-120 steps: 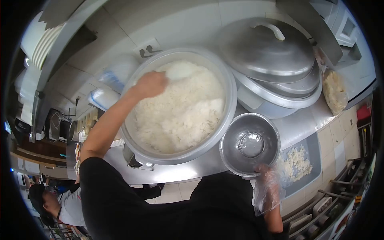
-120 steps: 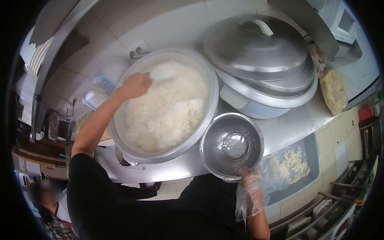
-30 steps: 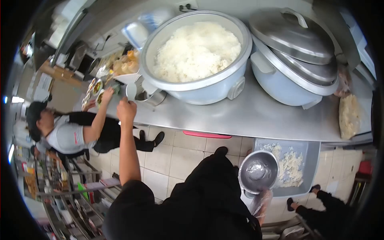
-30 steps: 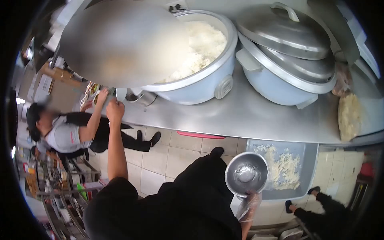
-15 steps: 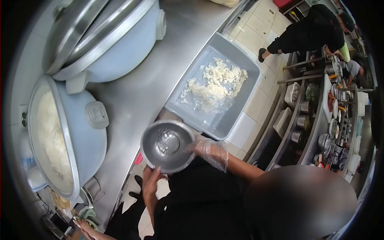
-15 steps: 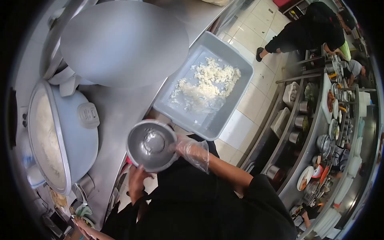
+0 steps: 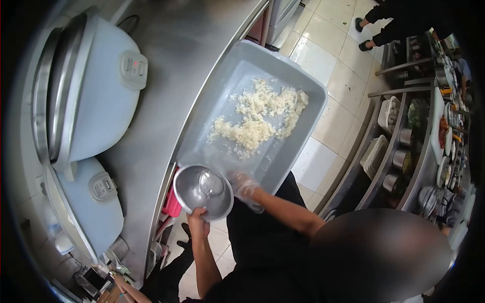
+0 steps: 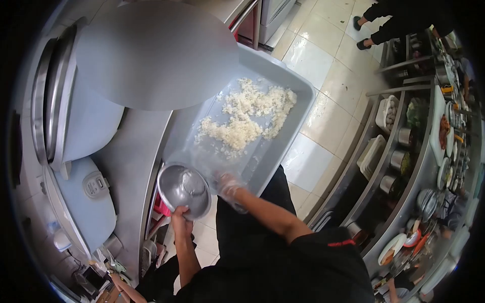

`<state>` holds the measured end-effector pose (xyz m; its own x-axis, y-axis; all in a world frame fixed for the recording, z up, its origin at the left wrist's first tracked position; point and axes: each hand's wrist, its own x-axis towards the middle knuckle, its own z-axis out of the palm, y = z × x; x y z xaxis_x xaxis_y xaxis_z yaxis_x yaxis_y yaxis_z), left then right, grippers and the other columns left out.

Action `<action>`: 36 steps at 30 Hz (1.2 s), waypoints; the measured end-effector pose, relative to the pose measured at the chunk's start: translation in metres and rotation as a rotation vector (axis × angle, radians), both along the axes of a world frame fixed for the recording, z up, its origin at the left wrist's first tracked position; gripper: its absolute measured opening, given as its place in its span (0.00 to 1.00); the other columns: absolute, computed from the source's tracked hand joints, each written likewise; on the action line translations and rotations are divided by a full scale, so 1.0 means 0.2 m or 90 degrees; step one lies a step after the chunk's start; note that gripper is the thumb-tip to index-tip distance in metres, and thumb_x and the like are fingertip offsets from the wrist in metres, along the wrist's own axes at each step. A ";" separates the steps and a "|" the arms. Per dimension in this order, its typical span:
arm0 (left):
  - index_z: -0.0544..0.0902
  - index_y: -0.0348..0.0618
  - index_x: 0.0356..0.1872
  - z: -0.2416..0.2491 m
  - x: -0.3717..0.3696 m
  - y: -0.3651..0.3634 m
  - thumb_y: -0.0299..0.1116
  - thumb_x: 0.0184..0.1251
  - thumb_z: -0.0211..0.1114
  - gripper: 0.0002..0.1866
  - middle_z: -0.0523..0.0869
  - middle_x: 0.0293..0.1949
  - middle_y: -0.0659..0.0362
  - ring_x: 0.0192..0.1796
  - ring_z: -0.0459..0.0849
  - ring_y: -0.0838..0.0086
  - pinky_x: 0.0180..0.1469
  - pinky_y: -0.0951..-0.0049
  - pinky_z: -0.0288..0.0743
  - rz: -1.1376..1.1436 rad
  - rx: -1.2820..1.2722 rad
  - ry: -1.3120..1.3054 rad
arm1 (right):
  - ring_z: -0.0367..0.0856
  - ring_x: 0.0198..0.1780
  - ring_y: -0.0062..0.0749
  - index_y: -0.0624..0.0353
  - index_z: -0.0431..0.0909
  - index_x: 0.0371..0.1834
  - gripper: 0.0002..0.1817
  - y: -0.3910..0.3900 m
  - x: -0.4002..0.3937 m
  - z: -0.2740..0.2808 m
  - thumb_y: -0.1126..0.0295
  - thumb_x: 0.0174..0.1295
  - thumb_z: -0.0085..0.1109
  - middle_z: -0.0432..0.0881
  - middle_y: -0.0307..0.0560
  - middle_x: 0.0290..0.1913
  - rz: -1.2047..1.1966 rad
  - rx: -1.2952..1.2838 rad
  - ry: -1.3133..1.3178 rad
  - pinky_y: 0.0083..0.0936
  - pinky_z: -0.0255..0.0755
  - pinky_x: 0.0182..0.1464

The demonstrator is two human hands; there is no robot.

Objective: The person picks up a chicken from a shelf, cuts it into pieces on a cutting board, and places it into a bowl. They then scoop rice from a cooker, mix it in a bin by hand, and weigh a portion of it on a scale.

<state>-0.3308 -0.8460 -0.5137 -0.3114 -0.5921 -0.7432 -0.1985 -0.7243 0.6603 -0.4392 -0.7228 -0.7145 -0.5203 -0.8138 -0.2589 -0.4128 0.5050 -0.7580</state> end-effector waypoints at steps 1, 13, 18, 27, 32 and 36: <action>0.72 0.29 0.47 -0.11 -0.05 0.02 0.22 0.46 0.54 0.21 0.78 0.43 0.50 0.47 0.78 0.61 0.55 0.60 0.71 0.019 0.057 0.052 | 0.77 0.47 0.46 0.61 0.70 0.52 0.20 -0.07 0.00 0.07 0.74 0.53 0.48 0.77 0.58 0.45 0.000 -0.015 -0.085 0.35 0.70 0.52; 0.66 0.37 0.57 -0.83 -0.67 0.17 0.36 0.57 0.50 0.25 0.62 0.63 0.52 0.64 0.61 0.57 0.61 0.42 0.53 0.242 0.119 -0.143 | 0.36 0.73 0.50 0.48 0.46 0.72 0.41 0.28 -1.39 0.38 0.49 0.58 0.52 0.40 0.56 0.73 -0.566 0.270 0.144 0.41 0.38 0.72; 0.66 0.40 0.58 -0.77 -0.67 0.13 0.39 0.57 0.51 0.27 0.62 0.63 0.54 0.63 0.61 0.60 0.60 0.48 0.55 0.352 -0.002 -0.199 | 0.32 0.73 0.55 0.43 0.42 0.72 0.50 0.11 -1.44 0.36 0.39 0.49 0.56 0.37 0.57 0.73 -0.392 0.334 0.036 0.41 0.34 0.72; 0.66 0.44 0.60 -0.82 -0.73 0.12 0.42 0.55 0.51 0.29 0.63 0.63 0.55 0.62 0.61 0.60 0.59 0.51 0.55 0.418 0.052 -0.188 | 0.34 0.73 0.52 0.41 0.47 0.71 0.41 -0.23 -0.98 0.47 0.43 0.56 0.49 0.43 0.55 0.72 0.285 0.298 0.259 0.54 0.31 0.70; 0.71 0.42 0.55 -0.76 -0.80 0.13 0.43 0.54 0.52 0.27 0.69 0.59 0.56 0.56 0.66 0.63 0.51 0.60 0.58 0.461 0.025 -0.241 | 0.49 0.70 0.49 0.44 0.65 0.63 0.32 -0.41 -0.99 0.11 0.52 0.52 0.53 0.59 0.50 0.66 0.317 0.017 0.346 0.54 0.40 0.69; 0.72 0.44 0.54 -0.80 -0.78 0.13 0.45 0.55 0.51 0.26 0.69 0.58 0.59 0.55 0.66 0.66 0.51 0.60 0.58 0.441 0.049 -0.228 | 0.56 0.68 0.43 0.45 0.77 0.49 0.18 -0.31 -1.17 0.21 0.57 0.57 0.50 0.67 0.41 0.62 0.559 0.141 0.334 0.49 0.40 0.71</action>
<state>-0.4867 -0.8197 -0.6734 0.3762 -0.5069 -0.7756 0.1236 -0.8021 0.5842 -0.6737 -0.7847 -0.6732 0.1398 -0.9220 -0.3611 -0.9523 -0.0252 -0.3042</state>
